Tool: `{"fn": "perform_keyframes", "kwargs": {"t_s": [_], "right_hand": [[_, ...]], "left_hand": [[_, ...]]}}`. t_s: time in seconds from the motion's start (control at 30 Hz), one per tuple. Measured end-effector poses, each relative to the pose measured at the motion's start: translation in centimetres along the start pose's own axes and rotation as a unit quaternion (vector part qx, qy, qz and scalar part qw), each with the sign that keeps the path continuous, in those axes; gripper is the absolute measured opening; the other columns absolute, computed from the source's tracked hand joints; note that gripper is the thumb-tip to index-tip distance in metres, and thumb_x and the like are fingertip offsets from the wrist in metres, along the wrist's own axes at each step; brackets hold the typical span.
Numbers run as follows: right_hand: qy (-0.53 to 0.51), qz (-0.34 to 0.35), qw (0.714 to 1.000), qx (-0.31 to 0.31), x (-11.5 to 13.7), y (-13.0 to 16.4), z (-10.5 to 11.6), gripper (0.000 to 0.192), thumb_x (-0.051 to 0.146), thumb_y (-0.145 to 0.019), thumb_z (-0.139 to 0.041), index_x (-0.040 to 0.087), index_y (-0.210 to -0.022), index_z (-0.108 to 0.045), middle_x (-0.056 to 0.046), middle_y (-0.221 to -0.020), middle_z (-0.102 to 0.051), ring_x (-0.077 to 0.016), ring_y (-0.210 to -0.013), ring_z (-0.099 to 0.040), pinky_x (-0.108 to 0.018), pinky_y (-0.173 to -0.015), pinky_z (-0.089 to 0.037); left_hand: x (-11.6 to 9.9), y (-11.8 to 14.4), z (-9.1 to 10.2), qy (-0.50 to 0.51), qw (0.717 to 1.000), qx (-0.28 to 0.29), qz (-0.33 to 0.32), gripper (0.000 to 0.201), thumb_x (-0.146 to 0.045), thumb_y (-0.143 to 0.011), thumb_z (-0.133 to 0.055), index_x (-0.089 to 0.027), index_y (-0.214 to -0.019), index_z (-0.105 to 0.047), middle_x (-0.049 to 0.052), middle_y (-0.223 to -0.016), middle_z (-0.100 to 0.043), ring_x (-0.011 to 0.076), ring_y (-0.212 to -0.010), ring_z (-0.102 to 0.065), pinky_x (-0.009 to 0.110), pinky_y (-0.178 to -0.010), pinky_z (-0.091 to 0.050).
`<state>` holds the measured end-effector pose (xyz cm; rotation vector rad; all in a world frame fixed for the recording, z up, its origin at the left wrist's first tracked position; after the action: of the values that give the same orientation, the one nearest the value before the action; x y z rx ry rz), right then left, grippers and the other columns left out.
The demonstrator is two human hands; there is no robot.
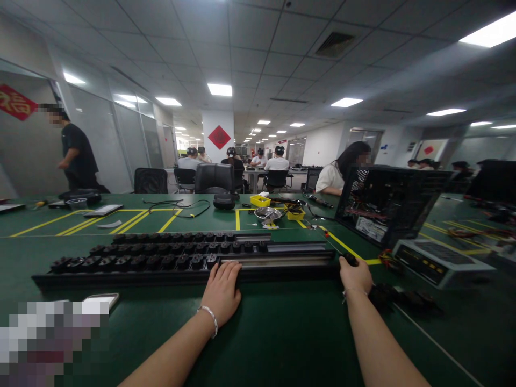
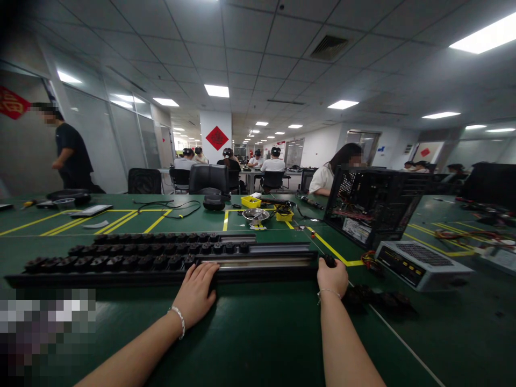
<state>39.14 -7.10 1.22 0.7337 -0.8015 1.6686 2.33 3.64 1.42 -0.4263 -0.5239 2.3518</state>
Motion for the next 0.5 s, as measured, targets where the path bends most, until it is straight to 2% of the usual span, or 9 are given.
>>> {"fn": "perform_keyframes", "kwargs": {"t_s": [0.23,0.5], "right_hand": [[-0.013,-0.011,1.000,0.001,0.10,0.14,0.06,0.057,0.050,-0.070,-0.053,0.014,-0.114,-0.055,-0.018,-0.111,-0.059,-0.0313,-0.101,-0.054,-0.042,-0.090,-0.041],[-0.029,-0.052,0.998,-0.012,-0.63,-0.29,0.95,0.057,0.046,-0.073,-0.050,0.013,-0.119,-0.050,-0.018,-0.112,-0.058,-0.0325,-0.102,-0.054,-0.042,-0.089,-0.042]], "left_hand": [[0.10,-0.01,0.05,0.001,1.000,0.002,0.000,0.055,-0.017,-0.071,-0.045,-0.020,-0.125,-0.044,0.004,-0.130,-0.050,0.0200,-0.125,-0.037,0.043,-0.111,-0.016],[-0.05,0.08,0.15,-0.004,1.000,0.002,0.000,0.053,-0.018,-0.072,-0.046,-0.021,-0.125,-0.045,0.005,-0.130,-0.051,0.0203,-0.124,-0.038,0.043,-0.111,-0.017]]}}
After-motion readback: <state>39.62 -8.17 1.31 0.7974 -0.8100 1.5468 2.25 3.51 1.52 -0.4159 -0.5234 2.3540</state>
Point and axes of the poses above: each hand's wrist, its own y-axis away from the middle knuckle, its own z-axis out of the back of the hand, x = y × z, the point moved 4 cm from there along -y, towards the middle knuckle
